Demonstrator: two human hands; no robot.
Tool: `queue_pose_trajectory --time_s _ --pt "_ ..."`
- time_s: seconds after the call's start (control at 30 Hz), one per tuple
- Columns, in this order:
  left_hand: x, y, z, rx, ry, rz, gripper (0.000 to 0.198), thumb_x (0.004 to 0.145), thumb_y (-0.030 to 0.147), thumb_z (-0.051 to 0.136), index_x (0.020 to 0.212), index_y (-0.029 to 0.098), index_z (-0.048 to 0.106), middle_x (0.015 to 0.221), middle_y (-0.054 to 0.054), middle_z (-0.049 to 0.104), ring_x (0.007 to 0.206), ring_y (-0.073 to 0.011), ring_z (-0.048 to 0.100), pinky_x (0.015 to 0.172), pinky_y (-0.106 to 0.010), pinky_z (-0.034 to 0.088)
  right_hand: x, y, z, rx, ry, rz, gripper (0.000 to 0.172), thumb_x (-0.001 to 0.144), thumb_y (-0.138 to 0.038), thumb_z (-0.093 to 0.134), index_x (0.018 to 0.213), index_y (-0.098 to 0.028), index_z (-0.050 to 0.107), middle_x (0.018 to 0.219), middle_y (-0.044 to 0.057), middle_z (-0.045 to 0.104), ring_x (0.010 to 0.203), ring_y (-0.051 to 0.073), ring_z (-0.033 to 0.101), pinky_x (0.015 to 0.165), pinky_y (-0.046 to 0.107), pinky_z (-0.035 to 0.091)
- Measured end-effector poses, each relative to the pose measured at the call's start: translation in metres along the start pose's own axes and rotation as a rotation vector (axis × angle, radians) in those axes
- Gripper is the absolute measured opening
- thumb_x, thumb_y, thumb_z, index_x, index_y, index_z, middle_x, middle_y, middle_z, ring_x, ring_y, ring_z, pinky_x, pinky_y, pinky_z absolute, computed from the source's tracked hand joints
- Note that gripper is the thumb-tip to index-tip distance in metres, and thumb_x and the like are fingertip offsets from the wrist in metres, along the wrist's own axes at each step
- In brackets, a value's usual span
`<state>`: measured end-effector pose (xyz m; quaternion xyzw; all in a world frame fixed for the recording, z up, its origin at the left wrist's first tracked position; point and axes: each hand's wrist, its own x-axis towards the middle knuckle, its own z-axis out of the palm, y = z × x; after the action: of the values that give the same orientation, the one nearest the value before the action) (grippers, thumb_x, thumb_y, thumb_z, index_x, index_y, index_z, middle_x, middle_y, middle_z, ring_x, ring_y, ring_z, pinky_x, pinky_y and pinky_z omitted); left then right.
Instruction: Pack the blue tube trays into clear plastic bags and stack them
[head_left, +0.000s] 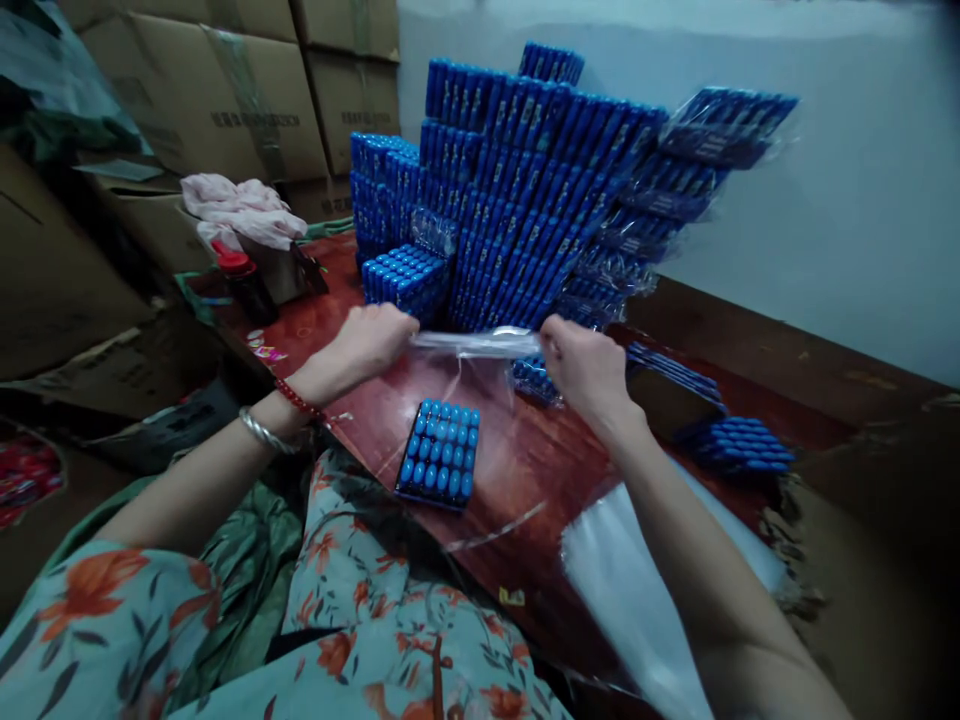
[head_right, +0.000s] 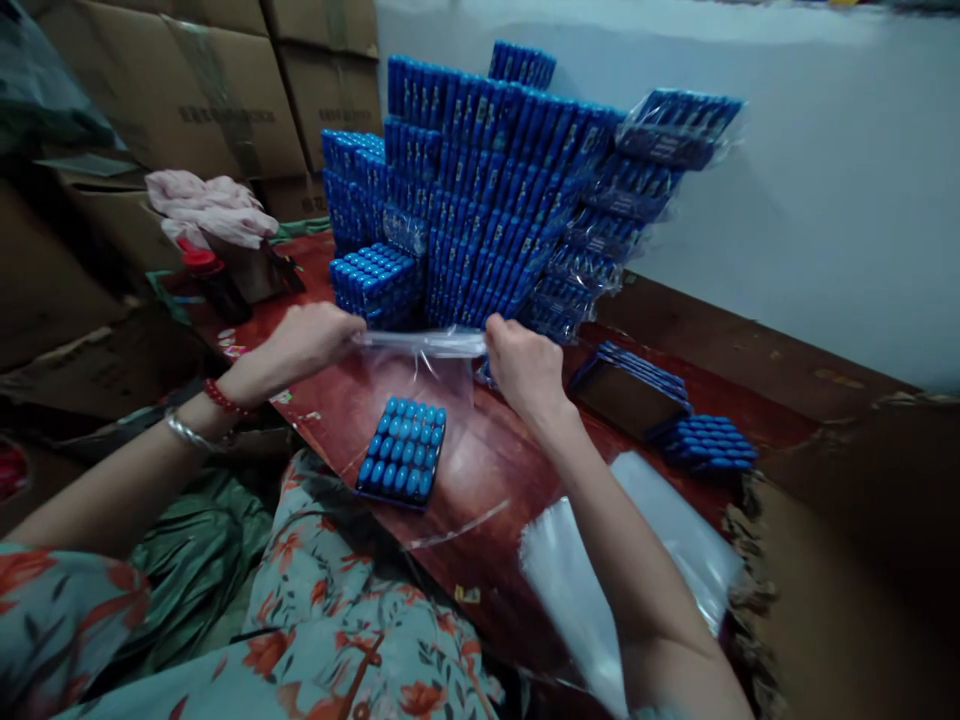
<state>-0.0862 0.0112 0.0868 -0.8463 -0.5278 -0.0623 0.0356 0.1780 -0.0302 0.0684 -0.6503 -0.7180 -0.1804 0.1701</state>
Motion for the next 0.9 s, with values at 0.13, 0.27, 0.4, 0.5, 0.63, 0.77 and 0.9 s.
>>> queue_pose_trajectory --time_s 0.13,0.27,0.4,0.5,0.63,0.77,0.9 --pt "0.005 -0.001 0.015 -0.128 0.542 -0.274 0.033 0.094 0.036 0.036 0.094 0.015 0.061 0.090 -0.011 0.063 0.084 -0.0225 0.061 0.073 -0.032 0.041 0.001 -0.009 0.038 0.291 0.384 0.110 0.023 0.092 -0.032 0.039 0.093 -0.018 0.057 0.082 0.006 0.064 0.069 0.017 0.058 0.060 0.025 0.035" --pt "0.005 0.002 0.113 -0.505 0.506 -0.342 0.024 0.092 0.030 0.039 0.083 0.017 0.057 0.084 -0.007 0.060 0.080 -0.0184 0.056 0.073 -0.028 0.039 -0.036 -0.028 0.125 0.618 0.177 0.384 0.029 0.090 -0.032 0.035 0.105 -0.018 0.055 0.077 0.005 0.064 0.067 0.019 0.057 0.065 0.028 0.039" --pt "0.000 0.011 0.211 -0.740 0.277 -0.368 0.015 0.086 0.019 0.045 0.074 0.017 0.053 0.074 -0.004 0.059 0.071 -0.0170 0.053 0.068 -0.027 0.040 -0.072 -0.044 0.195 0.779 -0.042 0.510 0.030 0.086 -0.032 0.033 0.090 -0.017 0.058 0.075 0.006 0.064 0.068 0.019 0.056 0.065 0.029 0.040" --pt "-0.014 0.021 0.245 -0.816 0.225 -0.371 0.013 0.085 0.016 0.045 0.074 0.017 0.052 0.076 -0.004 0.060 0.072 -0.0160 0.053 0.069 -0.027 0.041 -0.092 -0.052 0.210 0.843 -0.086 0.502 0.030 0.085 -0.035 0.033 0.080 -0.018 0.057 0.074 0.005 0.063 0.068 0.018 0.055 0.064 0.028 0.041" --pt "-0.059 0.040 0.256 -0.894 0.214 -0.459 0.013 0.086 0.018 0.040 0.077 0.018 0.049 0.078 -0.003 0.057 0.074 -0.0167 0.052 0.073 -0.030 0.042 -0.129 -0.059 0.199 0.911 -0.136 0.489 0.034 0.087 -0.040 0.032 0.086 -0.018 0.058 0.082 0.005 0.065 0.074 0.018 0.057 0.067 0.028 0.043" --pt "-0.117 0.065 0.253 -0.950 0.225 -0.581 0.015 0.089 0.026 0.036 0.079 0.020 0.046 0.078 -0.003 0.054 0.077 -0.0194 0.051 0.077 -0.035 0.041 -0.174 -0.062 0.178 0.962 -0.185 0.495 0.038 0.089 -0.045 0.033 0.099 -0.017 0.058 0.091 0.007 0.067 0.079 0.020 0.060 0.069 0.029 0.044" --pt "-0.137 0.076 0.246 -1.042 0.222 -0.616 0.016 0.090 0.029 0.032 0.085 0.021 0.045 0.079 -0.002 0.055 0.075 -0.0181 0.053 0.074 -0.032 0.043 -0.190 -0.058 0.167 0.962 -0.181 0.541 0.036 0.089 -0.045 0.036 0.102 -0.018 0.056 0.087 0.006 0.066 0.076 0.020 0.060 0.067 0.029 0.043"
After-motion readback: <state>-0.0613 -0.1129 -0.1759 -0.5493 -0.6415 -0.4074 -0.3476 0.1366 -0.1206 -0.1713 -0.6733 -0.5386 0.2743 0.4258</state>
